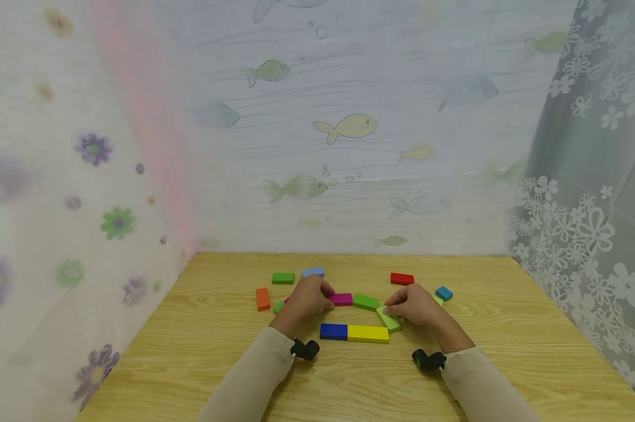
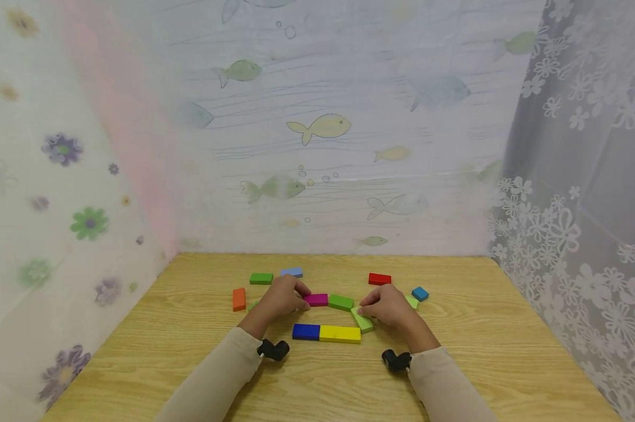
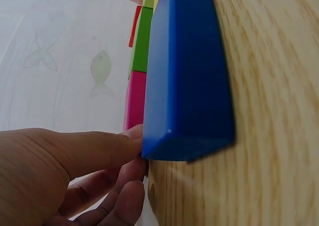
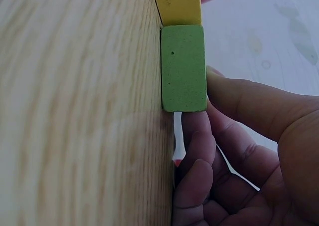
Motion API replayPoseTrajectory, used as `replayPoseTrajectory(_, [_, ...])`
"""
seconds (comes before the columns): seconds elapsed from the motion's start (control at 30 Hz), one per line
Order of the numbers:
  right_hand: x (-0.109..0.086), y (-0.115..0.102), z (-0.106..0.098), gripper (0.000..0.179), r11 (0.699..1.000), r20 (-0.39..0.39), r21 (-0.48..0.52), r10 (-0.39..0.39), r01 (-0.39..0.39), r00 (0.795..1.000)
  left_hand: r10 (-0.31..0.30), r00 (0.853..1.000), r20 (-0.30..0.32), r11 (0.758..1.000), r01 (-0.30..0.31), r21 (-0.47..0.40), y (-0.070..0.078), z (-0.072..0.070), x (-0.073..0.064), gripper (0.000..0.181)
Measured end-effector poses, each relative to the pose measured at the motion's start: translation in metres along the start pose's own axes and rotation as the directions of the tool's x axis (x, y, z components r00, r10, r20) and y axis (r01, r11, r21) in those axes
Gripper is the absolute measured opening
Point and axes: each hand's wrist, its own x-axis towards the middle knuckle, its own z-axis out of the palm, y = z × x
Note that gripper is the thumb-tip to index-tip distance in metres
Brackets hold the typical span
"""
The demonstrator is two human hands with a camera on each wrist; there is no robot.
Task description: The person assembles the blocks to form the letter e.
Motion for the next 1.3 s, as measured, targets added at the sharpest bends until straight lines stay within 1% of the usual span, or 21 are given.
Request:
replayPoseTrajectory(0.2, [0.000,-0.001,-0.001,0.018,1.000,-0.002,-0.011,-0.008,0.008,1.000,-0.010,1.000,-0.002,1.000,0.010,0.003,0.002,-0.001,-0.001,0.030])
replayPoseTrajectory(0.4, [0.000,-0.001,0.000,0.017,1.000,-0.004,-0.001,-0.011,0.011,1.000,0.019,1.000,0.003,1.000,-0.019,0.004,0.001,-0.003,-0.001,0.037])
replayPoseTrajectory(0.53, [0.001,0.001,0.000,0.017,1.000,-0.005,-0.002,-0.014,0.014,1.000,0.030,1.000,0.002,0.999,-0.030,0.013,-0.003,-0.008,0.000,0.043])
replayPoseTrajectory(0.63, [0.001,0.001,0.000,0.017,1.000,-0.004,-0.005,-0.016,0.016,1.000,0.024,1.000,-0.005,1.000,-0.024,0.015,-0.006,-0.015,-0.001,0.041])
replayPoseTrajectory(0.8, [0.001,0.001,-0.001,0.017,1.000,-0.003,-0.010,-0.017,0.017,1.000,0.010,1.000,-0.006,1.000,-0.010,0.023,-0.008,-0.033,-0.005,0.040])
replayPoseTrajectory(0.93, [0.002,0.002,0.000,0.017,1.000,-0.001,-0.011,-0.011,0.011,1.000,0.023,0.999,-0.027,0.998,-0.021,0.064,-0.009,-0.048,-0.009,0.038])
replayPoseTrajectory(1.03, [0.001,0.001,0.000,0.017,1.000,0.000,-0.012,-0.015,0.015,1.000,0.042,0.997,-0.058,0.993,-0.035,0.109,-0.010,-0.056,-0.012,0.035])
replayPoseTrajectory(1.13, [0.001,0.001,0.000,0.017,1.000,-0.002,-0.007,-0.019,0.019,1.000,0.032,0.997,-0.071,0.992,-0.023,0.123,-0.014,-0.062,-0.013,0.033])
replayPoseTrajectory(1.3, [0.000,0.000,0.000,0.017,1.000,-0.001,-0.009,-0.019,0.019,1.000,-0.012,0.996,-0.086,0.993,0.022,0.114,-0.025,-0.067,-0.015,0.032])
